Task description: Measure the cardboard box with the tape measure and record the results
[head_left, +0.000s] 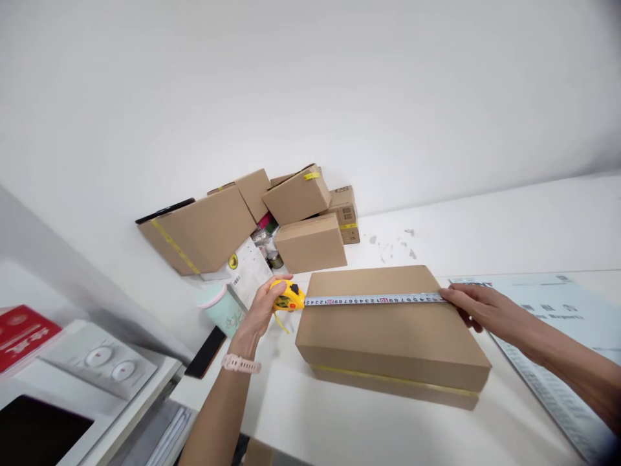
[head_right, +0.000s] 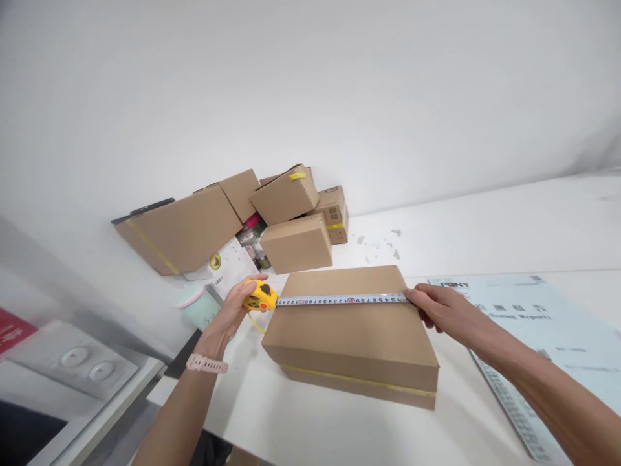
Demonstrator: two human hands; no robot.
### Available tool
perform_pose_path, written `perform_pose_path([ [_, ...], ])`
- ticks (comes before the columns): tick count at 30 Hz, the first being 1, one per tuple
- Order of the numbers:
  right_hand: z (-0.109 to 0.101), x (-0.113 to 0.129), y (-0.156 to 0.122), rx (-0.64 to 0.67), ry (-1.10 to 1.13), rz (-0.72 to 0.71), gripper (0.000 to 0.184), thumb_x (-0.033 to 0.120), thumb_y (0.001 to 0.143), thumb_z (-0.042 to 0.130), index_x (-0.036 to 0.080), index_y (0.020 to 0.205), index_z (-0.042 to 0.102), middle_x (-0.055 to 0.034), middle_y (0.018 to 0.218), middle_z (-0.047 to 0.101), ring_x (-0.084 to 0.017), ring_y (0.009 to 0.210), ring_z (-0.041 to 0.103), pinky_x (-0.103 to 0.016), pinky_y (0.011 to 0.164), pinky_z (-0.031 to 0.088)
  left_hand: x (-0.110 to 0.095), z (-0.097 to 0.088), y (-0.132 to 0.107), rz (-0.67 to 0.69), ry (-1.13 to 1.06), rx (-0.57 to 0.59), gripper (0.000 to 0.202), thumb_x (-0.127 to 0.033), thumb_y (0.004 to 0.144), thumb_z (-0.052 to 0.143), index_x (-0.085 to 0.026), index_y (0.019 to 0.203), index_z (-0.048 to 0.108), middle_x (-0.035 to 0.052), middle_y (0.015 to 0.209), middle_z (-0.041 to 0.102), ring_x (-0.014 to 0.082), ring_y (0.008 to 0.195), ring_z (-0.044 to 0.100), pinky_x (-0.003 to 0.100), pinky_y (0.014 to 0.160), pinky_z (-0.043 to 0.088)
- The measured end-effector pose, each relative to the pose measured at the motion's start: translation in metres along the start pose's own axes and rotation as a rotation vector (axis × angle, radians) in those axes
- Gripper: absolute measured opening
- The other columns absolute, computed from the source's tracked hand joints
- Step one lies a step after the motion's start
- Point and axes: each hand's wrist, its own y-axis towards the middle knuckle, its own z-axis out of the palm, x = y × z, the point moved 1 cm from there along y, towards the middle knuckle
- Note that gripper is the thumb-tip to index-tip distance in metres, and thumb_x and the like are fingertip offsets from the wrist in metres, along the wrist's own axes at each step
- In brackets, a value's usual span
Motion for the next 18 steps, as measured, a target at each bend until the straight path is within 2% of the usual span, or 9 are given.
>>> perform_pose_path([
  [3, -0.011, 0.011, 0.000, 0.032, 0.107, 0.037, 0.053, 0.070, 0.086, 0.059, 0.023, 0.061, 0.062, -0.0070, 0.071, 0.059, -0.020, 0.065, 0.050, -0.033, 0.054, 0.043, -0.017, 0.013, -0.026, 0.057, 0.013, -0.021, 0.060, -0.051, 0.079, 0.079, -0.017, 0.125, 0.063, 0.0055, 0.093, 0.074, 0.0194, 0.080, 0.071, 0.027, 0.072, 0.055],
  [5, -0.017, 0.022, 0.001, 0.024, 0.206, 0.012, 0.051, 0.070, 0.082, 0.063, 0.022, 0.065, 0.066, -0.0071, 0.075, 0.059, -0.020, 0.068, 0.050, -0.032, 0.054, 0.043, -0.030, 0.025, -0.053, 0.077, 0.016, 0.017, 0.064, -0.049, 0.078, 0.081, -0.020, 0.131, 0.061, 0.0089, 0.110, 0.075, 0.0218, 0.087, 0.073, 0.031, 0.080, 0.056],
  [8, -0.018, 0.047, 0.005, -0.042, 0.293, -0.085, 0.048, 0.069, 0.082, 0.064, 0.023, 0.068, 0.067, -0.0059, 0.079, 0.059, -0.021, 0.074, 0.051, -0.032, 0.062, 0.047, -0.038, 0.056, -0.099, -0.033, -0.032, 0.236, 0.070, -0.044, 0.072, 0.088, -0.029, 0.135, 0.061, 0.0116, 0.135, 0.066, 0.0284, 0.102, 0.072, 0.035, 0.084, 0.056],
  [9, -0.016, 0.056, 0.009, -0.066, 0.297, -0.127, 0.047, 0.068, 0.082, 0.065, 0.023, 0.069, 0.066, -0.0054, 0.080, 0.059, -0.021, 0.077, 0.052, -0.033, 0.066, 0.049, -0.035, 0.070, -0.114, -0.108, -0.079, 0.341, 0.072, -0.043, 0.068, 0.091, -0.031, 0.134, 0.063, 0.0109, 0.134, 0.067, 0.0298, 0.108, 0.070, 0.035, 0.085, 0.055],
  [11, -0.006, 0.072, 0.020, -0.070, 0.274, -0.195, 0.045, 0.065, 0.084, 0.064, 0.023, 0.069, 0.062, -0.0036, 0.080, 0.057, -0.020, 0.080, 0.053, -0.033, 0.072, 0.048, -0.020, 0.102, -0.136, -0.271, -0.175, 0.532, 0.070, -0.043, 0.064, 0.094, -0.029, 0.128, 0.068, 0.0095, 0.110, 0.075, 0.0294, 0.108, 0.070, 0.037, 0.090, 0.053],
  [12, 0.000, 0.077, 0.028, -0.037, 0.251, -0.202, 0.045, 0.064, 0.085, 0.063, 0.023, 0.070, 0.059, -0.0022, 0.078, 0.055, -0.019, 0.078, 0.052, -0.032, 0.071, 0.048, -0.010, 0.118, -0.143, -0.345, -0.235, 0.572, 0.066, -0.045, 0.063, 0.094, -0.025, 0.121, 0.072, 0.0089, 0.099, 0.074, 0.0289, 0.103, 0.070, 0.039, 0.092, 0.052],
  [14, 0.013, 0.084, 0.047, 0.074, 0.203, -0.150, 0.045, 0.064, 0.088, 0.060, 0.023, 0.071, 0.052, 0.0009, 0.071, 0.050, -0.017, 0.069, 0.049, -0.030, 0.065, 0.045, 0.012, 0.147, -0.149, -0.471, -0.322, 0.469, 0.061, -0.047, 0.060, 0.094, -0.023, 0.113, 0.075, 0.0075, 0.091, 0.073, 0.0277, 0.095, 0.071, 0.041, 0.090, 0.051],
  [16, 0.024, 0.086, 0.066, 0.160, 0.104, -0.062, 0.044, 0.063, 0.091, 0.055, 0.024, 0.073, 0.046, 0.0027, 0.066, 0.047, -0.016, 0.062, 0.048, -0.029, 0.058, 0.043, 0.029, 0.167, -0.149, -0.461, -0.433, 0.363, 0.070, -0.041, 0.048, 0.099, -0.023, 0.112, 0.076, 0.0080, 0.095, 0.073, 0.0276, 0.096, 0.069, 0.039, 0.087, 0.052],
  [18, 0.029, 0.086, 0.083, 0.169, -0.024, -0.017, 0.042, 0.061, 0.092, 0.052, 0.025, 0.074, 0.043, 0.0020, 0.066, 0.049, -0.017, 0.061, 0.051, -0.030, 0.057, 0.044, 0.038, 0.175, -0.149, -0.410, -0.544, 0.285, 0.077, -0.037, 0.040, 0.101, -0.022, 0.111, 0.076, 0.0074, 0.097, 0.073, 0.0250, 0.092, 0.068, 0.035, 0.083, 0.053],
])
